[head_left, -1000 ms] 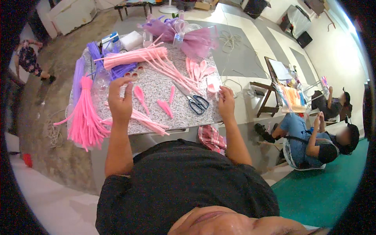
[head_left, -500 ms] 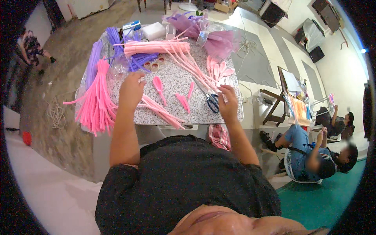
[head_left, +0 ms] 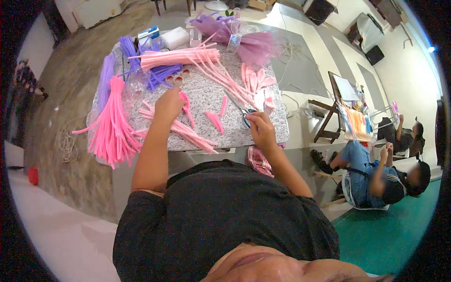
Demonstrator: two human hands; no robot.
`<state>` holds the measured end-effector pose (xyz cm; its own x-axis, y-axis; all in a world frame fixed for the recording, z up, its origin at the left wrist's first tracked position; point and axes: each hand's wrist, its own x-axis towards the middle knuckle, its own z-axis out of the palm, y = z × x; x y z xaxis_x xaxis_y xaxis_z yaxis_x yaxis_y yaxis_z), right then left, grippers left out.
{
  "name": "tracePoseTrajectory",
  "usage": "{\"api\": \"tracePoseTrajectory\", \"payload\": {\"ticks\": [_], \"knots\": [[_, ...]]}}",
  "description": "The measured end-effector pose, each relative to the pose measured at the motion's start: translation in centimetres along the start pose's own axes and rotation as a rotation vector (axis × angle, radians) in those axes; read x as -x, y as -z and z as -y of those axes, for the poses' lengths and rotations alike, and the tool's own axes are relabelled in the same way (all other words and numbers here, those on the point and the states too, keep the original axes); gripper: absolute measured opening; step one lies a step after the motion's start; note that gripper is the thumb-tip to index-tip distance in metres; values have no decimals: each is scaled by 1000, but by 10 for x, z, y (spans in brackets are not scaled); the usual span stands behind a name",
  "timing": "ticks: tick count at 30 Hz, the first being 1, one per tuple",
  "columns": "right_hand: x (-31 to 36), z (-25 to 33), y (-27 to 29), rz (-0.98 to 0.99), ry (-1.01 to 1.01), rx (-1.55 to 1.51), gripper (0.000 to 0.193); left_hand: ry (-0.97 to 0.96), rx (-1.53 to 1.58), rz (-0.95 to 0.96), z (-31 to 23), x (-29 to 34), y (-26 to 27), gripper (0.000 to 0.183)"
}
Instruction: The person makes a flower out of pink balloons by hand. They wrap balloons around each other and twist them together.
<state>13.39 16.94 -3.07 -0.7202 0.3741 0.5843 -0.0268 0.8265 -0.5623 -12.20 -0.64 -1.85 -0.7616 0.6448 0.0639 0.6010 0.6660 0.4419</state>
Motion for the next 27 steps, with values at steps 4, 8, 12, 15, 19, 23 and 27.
{"api": "tracePoseTrajectory", "payload": {"ticks": [4, 8, 12, 15, 19, 23, 27], "knots": [[5, -1, 0, 13, 52, 11, 21, 17, 118, 87, -2, -14, -9, 36], [0, -6, -12, 58, 126, -5, 23, -14, 204, -9, -20, -12, -3, 30], [-6, 12, -26, 151, 67, -5, 16, -92, 160, -104, -20, -4, -3, 25], [-7, 29, -34, 298, 7, 62, 19, -75, 223, -74, -26, 13, 7, 26], [-2, 38, -40, 434, 6, 220, 23, -29, 326, -181, -16, 24, 17, 27], [7, 24, -53, 314, -80, 233, 12, -83, 455, -235, -23, 34, 31, 24], [-2, 29, -42, 239, -82, 212, 9, -572, 341, -248, -44, 46, 19, 21]]}}
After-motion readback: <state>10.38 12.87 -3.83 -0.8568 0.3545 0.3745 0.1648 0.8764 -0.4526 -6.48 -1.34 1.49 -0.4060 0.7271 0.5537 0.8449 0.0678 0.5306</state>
